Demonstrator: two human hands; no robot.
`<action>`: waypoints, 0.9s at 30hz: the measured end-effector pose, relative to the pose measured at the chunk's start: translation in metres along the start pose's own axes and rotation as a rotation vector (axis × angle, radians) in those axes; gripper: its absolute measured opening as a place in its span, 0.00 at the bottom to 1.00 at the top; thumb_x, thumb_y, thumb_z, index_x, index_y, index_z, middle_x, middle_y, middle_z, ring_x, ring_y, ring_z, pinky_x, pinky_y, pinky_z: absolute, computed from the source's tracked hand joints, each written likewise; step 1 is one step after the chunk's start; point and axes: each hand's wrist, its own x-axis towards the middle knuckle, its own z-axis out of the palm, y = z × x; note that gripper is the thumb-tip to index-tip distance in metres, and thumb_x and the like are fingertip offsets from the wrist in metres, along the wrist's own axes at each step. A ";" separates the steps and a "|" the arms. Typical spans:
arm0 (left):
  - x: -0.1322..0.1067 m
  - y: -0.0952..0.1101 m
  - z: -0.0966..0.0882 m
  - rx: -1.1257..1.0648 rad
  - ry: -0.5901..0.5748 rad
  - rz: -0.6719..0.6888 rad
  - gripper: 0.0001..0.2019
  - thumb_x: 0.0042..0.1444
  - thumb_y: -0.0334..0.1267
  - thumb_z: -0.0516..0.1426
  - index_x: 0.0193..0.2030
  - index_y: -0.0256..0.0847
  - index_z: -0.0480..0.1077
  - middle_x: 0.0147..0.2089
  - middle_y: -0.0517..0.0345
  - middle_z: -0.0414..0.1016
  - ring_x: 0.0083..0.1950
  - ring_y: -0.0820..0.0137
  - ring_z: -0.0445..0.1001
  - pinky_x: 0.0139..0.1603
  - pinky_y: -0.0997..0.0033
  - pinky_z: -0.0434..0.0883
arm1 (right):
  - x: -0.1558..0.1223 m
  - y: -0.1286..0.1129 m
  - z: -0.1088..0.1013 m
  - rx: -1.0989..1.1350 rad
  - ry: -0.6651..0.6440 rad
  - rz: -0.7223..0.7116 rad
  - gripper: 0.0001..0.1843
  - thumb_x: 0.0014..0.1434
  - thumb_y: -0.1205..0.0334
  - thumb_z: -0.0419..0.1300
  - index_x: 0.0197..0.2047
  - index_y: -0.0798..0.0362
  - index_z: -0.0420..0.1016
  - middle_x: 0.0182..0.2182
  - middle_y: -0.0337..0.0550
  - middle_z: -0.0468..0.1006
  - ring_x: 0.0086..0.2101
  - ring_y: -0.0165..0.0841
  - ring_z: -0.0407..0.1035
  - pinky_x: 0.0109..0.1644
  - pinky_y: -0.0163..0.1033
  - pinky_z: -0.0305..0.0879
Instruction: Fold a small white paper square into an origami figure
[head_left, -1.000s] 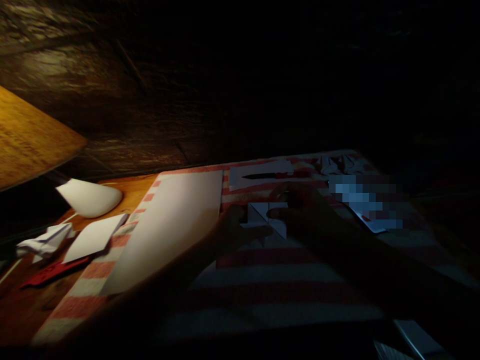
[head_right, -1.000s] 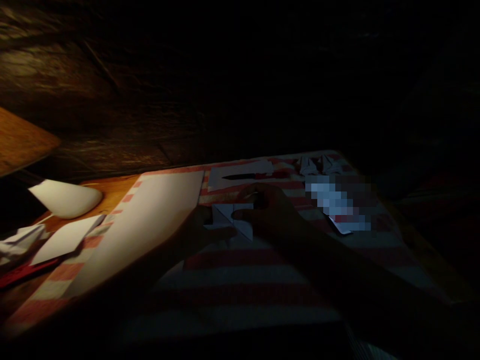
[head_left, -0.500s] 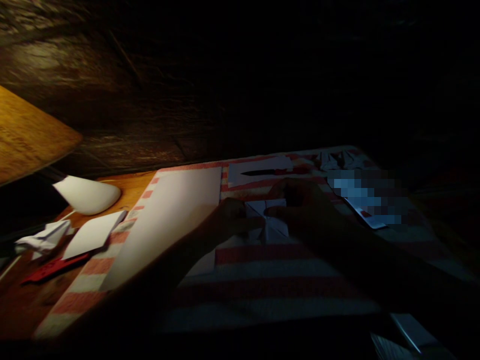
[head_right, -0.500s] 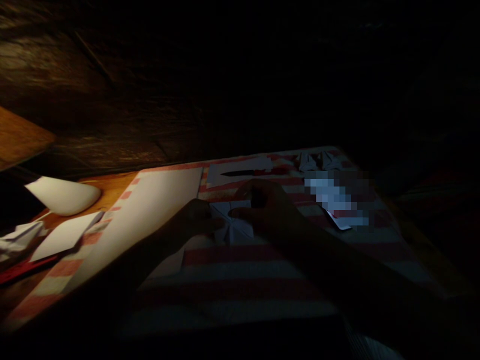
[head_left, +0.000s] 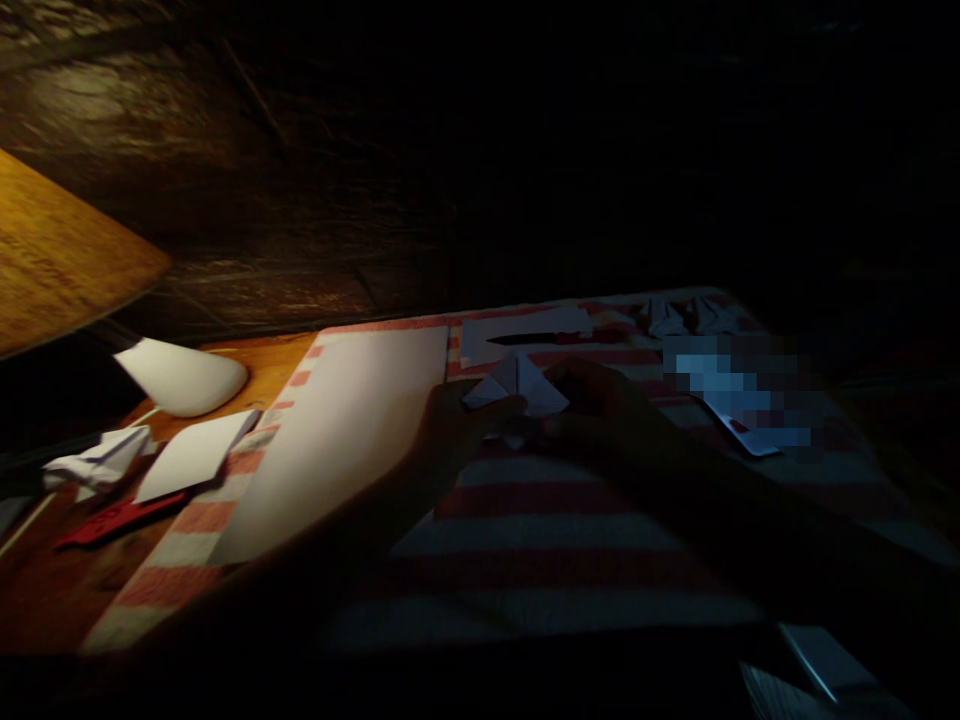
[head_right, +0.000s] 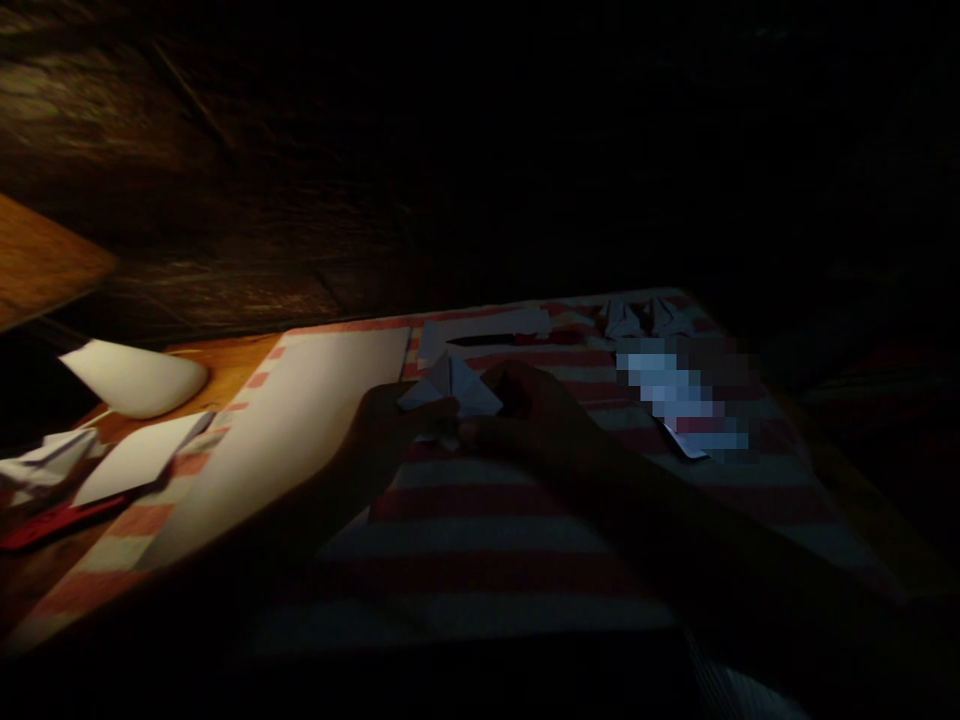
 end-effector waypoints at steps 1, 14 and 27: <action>-0.001 -0.002 0.001 -0.023 0.018 0.018 0.08 0.43 0.37 0.71 0.28 0.36 0.80 0.26 0.56 0.80 0.24 0.72 0.75 0.25 0.75 0.72 | 0.000 0.000 0.000 -0.057 -0.017 0.025 0.21 0.50 0.58 0.75 0.47 0.52 0.77 0.40 0.45 0.81 0.37 0.36 0.75 0.40 0.40 0.71; 0.004 -0.001 -0.001 0.061 -0.064 -0.002 0.11 0.41 0.39 0.71 0.22 0.36 0.76 0.21 0.60 0.75 0.21 0.76 0.68 0.20 0.78 0.64 | 0.002 -0.001 -0.002 -0.343 0.051 0.058 0.10 0.54 0.57 0.70 0.33 0.56 0.80 0.28 0.43 0.79 0.28 0.32 0.69 0.29 0.36 0.59; -0.007 -0.003 0.007 -0.186 -0.101 -0.032 0.16 0.40 0.38 0.74 0.38 0.37 0.82 0.38 0.51 0.85 0.37 0.64 0.82 0.36 0.69 0.78 | 0.003 0.002 0.003 0.061 -0.067 0.123 0.17 0.51 0.51 0.73 0.35 0.56 0.79 0.30 0.41 0.78 0.30 0.31 0.71 0.35 0.37 0.67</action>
